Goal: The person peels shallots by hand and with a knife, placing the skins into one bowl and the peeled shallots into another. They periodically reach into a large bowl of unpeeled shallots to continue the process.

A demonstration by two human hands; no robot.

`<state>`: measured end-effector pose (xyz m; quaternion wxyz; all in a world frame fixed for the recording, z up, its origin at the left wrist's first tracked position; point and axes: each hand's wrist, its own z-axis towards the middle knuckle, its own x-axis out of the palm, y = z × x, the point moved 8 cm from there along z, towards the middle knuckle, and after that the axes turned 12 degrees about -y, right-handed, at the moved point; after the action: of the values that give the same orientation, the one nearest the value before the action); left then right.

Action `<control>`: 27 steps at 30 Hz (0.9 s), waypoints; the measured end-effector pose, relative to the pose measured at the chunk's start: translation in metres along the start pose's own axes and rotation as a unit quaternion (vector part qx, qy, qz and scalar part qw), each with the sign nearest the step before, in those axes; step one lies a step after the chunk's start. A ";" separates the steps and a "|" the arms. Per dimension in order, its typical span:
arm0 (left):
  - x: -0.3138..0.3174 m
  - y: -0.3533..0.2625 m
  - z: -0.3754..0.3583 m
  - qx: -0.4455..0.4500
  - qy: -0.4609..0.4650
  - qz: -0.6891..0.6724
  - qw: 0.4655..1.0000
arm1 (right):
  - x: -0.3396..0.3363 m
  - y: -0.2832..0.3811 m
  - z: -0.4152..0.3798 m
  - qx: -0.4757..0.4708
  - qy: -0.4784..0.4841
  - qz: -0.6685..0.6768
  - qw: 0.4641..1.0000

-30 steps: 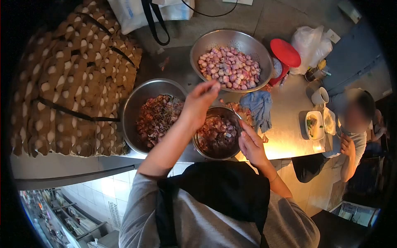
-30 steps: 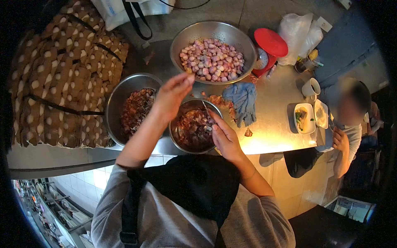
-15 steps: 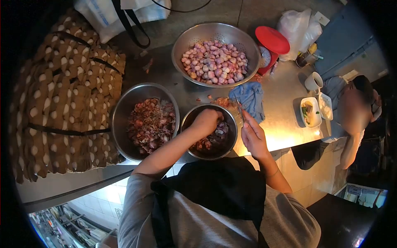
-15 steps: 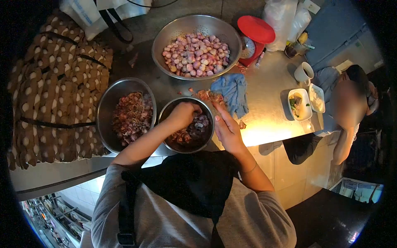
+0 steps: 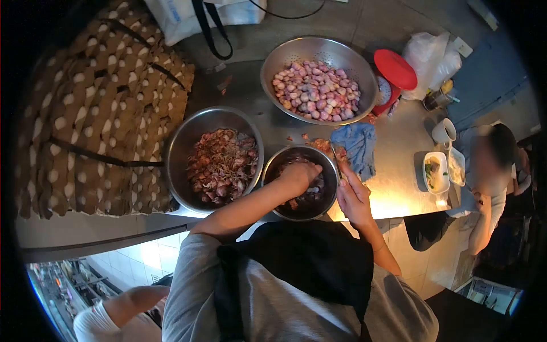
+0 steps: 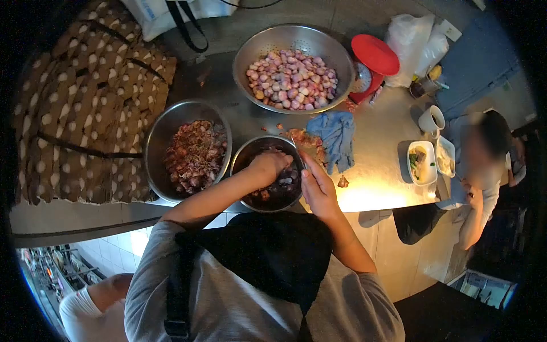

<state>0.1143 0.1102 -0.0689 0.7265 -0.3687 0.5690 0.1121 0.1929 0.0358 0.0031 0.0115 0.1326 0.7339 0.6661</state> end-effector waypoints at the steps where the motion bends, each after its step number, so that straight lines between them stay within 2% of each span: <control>1: -0.005 0.001 -0.003 -0.028 0.018 -0.004 0.999 | 0.002 0.001 -0.001 -0.001 0.005 -0.002 1.000; 3: -0.016 0.003 -0.015 -0.087 0.051 -0.014 0.995 | 0.005 0.002 -0.002 -0.003 0.018 -0.006 1.000; 7: -0.057 0.008 -0.034 -0.145 -0.090 -0.173 0.970 | 0.007 -0.014 -0.002 0.031 0.018 0.014 0.999; 8: -0.051 0.019 -0.040 -0.166 -0.121 -0.219 0.954 | 0.011 -0.013 -0.003 0.034 0.039 0.013 0.999; 9: -0.049 0.025 -0.047 -0.231 -0.133 -0.367 0.891 | 0.016 -0.011 -0.004 0.036 0.058 0.013 0.998; 10: -0.046 0.026 -0.054 -0.289 -0.140 -0.504 0.802 | 0.020 -0.010 -0.005 0.039 0.075 0.012 0.996; 11: -0.041 0.025 -0.061 -0.338 -0.141 -0.626 0.689 | 0.021 -0.013 -0.007 0.050 0.076 0.007 0.996; 12: -0.038 0.023 -0.066 -0.355 -0.139 -0.685 0.621 | 0.024 -0.018 -0.008 0.061 0.078 0.002 0.995; 15: -0.049 0.013 -0.074 -0.350 -0.148 -0.742 0.552 | 0.036 -0.017 -0.014 0.079 0.105 0.013 0.991; 18: -0.057 0.001 -0.078 -0.324 -0.161 -0.759 0.541 | 0.045 -0.011 -0.019 0.064 0.133 0.018 0.989; 21: -0.058 -0.003 -0.078 -0.319 -0.162 -0.765 0.536 | 0.039 -0.021 -0.015 0.077 0.104 0.047 0.990; 27: -0.053 -0.004 -0.075 -0.300 -0.157 -0.783 0.522 | 0.028 -0.021 -0.005 0.076 0.071 0.019 0.994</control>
<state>0.0431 0.0708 -0.0247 0.4455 -0.8383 -0.1398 -0.2814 0.1612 0.0349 -0.0120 -0.0633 0.0990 0.7789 0.6160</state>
